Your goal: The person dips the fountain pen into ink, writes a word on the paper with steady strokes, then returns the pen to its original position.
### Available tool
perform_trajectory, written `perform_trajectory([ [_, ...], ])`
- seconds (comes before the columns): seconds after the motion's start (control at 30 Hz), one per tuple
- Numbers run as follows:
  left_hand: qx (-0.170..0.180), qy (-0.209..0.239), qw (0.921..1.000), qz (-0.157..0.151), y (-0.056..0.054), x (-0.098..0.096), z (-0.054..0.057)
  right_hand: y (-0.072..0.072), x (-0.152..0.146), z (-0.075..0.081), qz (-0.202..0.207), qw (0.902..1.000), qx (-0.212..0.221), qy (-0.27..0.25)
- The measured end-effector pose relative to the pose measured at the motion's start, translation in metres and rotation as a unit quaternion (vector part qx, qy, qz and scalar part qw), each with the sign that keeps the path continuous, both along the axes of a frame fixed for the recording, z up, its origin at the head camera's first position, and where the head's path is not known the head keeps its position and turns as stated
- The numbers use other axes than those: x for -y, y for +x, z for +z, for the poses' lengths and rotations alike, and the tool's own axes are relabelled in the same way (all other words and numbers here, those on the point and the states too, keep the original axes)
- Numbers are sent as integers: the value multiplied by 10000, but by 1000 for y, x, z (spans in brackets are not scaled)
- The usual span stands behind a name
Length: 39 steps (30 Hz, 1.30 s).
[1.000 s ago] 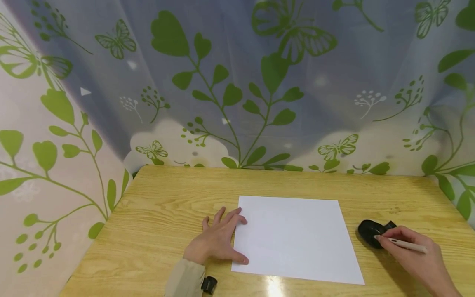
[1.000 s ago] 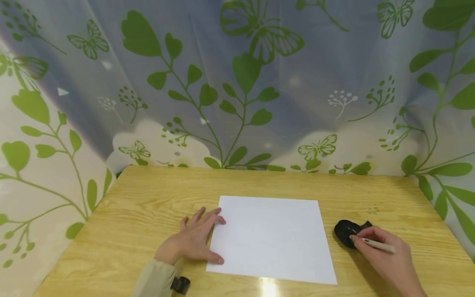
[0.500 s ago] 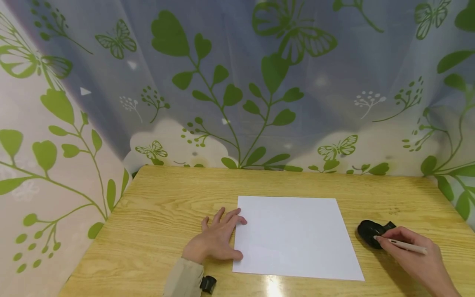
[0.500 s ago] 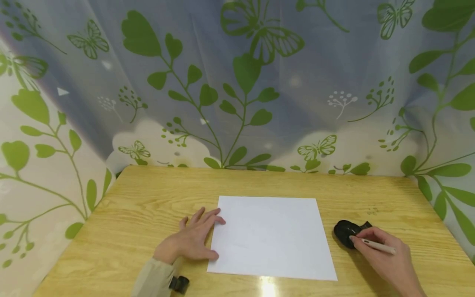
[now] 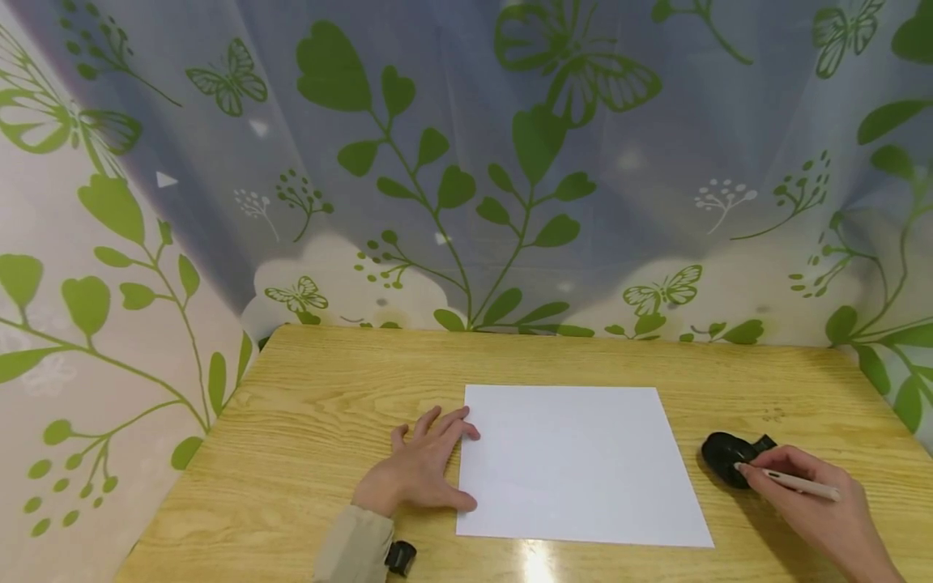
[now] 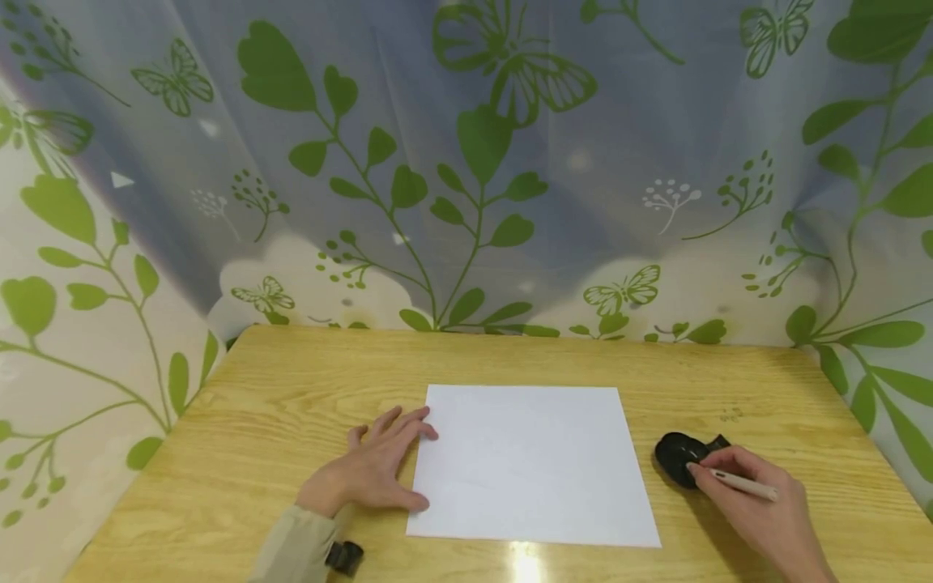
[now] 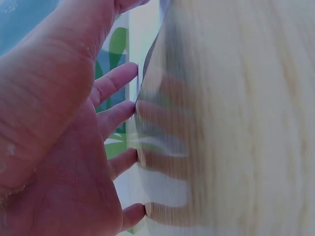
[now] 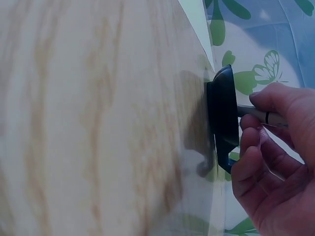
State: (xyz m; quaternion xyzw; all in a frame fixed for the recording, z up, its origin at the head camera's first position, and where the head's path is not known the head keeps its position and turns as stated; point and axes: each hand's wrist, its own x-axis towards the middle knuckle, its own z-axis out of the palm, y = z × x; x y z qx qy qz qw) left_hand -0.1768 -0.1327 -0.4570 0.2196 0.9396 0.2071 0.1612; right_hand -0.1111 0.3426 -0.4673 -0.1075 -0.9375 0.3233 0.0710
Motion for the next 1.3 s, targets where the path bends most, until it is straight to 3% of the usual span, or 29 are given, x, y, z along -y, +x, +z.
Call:
perform_trajectory([
  [0.4, 150, 73, 9997, -169, -3, 6, 3, 3, 4, 4, -222, 9973, -463, -526],
  [0.63, 189, 14, 9996, -220, -5, 7, 2, 1, 9, 7, 260, 9824, -816, -1661],
  [0.9, 181, 53, 9996, -220, -6, 7, 0, -1, 20, 12, 299, 9756, -520, -2111],
  [1.0, 198, 54, 9996, -217, -6, 7, 0, -1, 25, 13, 341, 9673, -633, -2432],
  [1.17, 199, 44, 9996, -203, -6, 7, 0, -3, 35, 16, 523, 9455, -812, -3109],
  [1.3, 179, 44, 9996, -210, -6, 7, 0, -5, 45, 18, 548, 9388, -783, -3311],
])
